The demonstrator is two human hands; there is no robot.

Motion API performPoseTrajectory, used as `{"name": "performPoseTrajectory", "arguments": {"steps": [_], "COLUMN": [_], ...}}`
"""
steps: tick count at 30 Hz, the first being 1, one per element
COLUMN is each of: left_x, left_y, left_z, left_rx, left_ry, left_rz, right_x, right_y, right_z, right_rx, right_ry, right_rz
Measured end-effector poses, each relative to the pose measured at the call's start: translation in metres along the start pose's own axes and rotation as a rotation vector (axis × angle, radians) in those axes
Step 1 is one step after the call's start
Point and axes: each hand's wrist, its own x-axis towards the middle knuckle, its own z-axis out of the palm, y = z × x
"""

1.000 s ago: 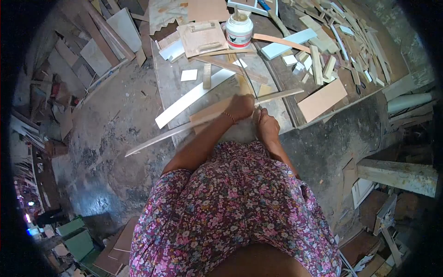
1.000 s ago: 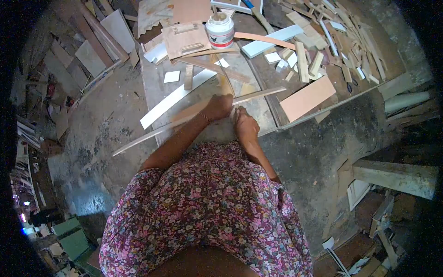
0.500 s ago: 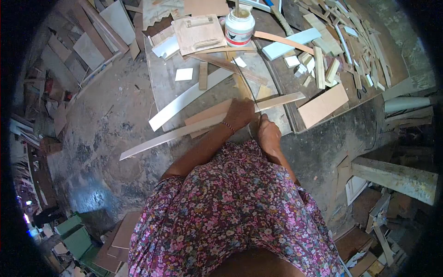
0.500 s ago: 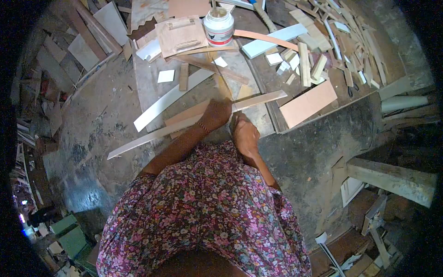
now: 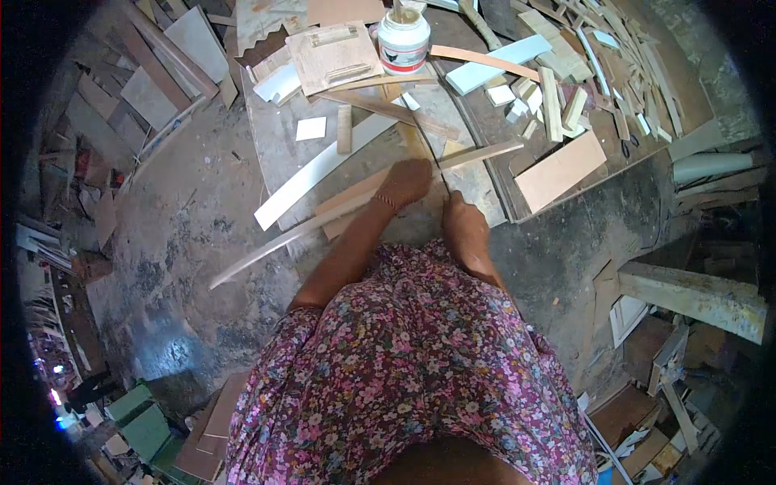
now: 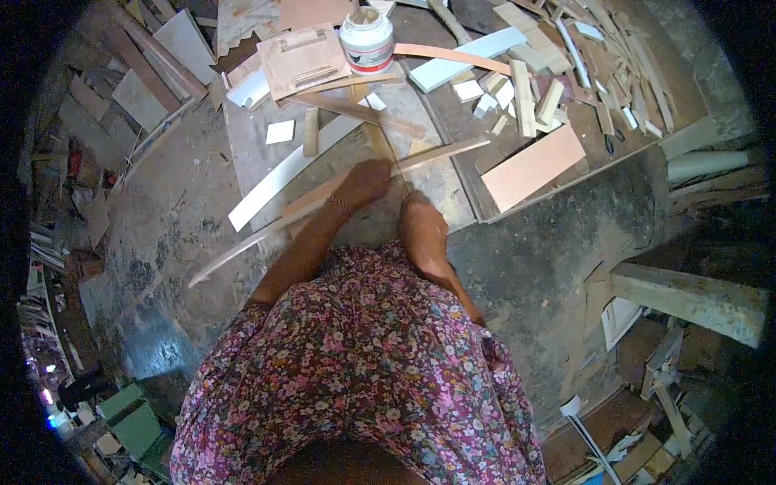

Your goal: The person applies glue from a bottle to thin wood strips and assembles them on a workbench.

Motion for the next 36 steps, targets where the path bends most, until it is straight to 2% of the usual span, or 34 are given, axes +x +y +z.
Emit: {"name": "performPoseTrajectory", "arguments": {"steps": [6, 12, 15, 18, 20, 24, 27, 30, 33, 36], "left_x": [0.009, 0.007, 0.007, 0.013, 0.009, 0.001, -0.003, -0.008, -0.013, -0.016], "left_y": [-0.014, -0.006, -0.009, -0.012, -0.010, -0.002, -0.005, 0.003, 0.009, 0.013], "left_z": [0.007, -0.011, -0.008, -0.006, 0.009, -0.028, -0.035, -0.035, -0.020, -0.019], "left_rx": [-0.025, 0.015, 0.037, -0.019, -0.109, -0.163, -0.169, -0.109, -0.212, -0.153], "left_ry": [0.069, -0.061, -0.026, -0.176, -0.161, -0.106, -0.131, -0.061, 0.118, 0.172], "left_rz": [0.120, 0.052, 0.078, 0.009, 0.103, 0.201, 0.142, 0.090, 0.014, -0.014], "right_x": [-0.003, 0.007, 0.008, 0.012, 0.014, 0.022, 0.025, 0.027, 0.032, 0.034], "right_y": [0.001, -0.004, -0.005, -0.005, -0.002, -0.003, 0.002, 0.000, -0.003, -0.002], "right_z": [-0.004, -0.006, -0.010, -0.007, -0.003, 0.003, 0.008, 0.010, 0.013, 0.019], "right_rx": [0.000, -0.010, -0.024, 0.004, 0.013, 0.008, 0.021, 0.056, 0.087, 0.138], "right_ry": [-0.003, -0.097, -0.101, -0.045, -0.004, 0.037, 0.035, 0.032, 0.023, 0.037], "right_rz": [0.042, 0.065, 0.037, 0.005, 0.003, -0.001, -0.015, -0.017, -0.001, 0.009]}}
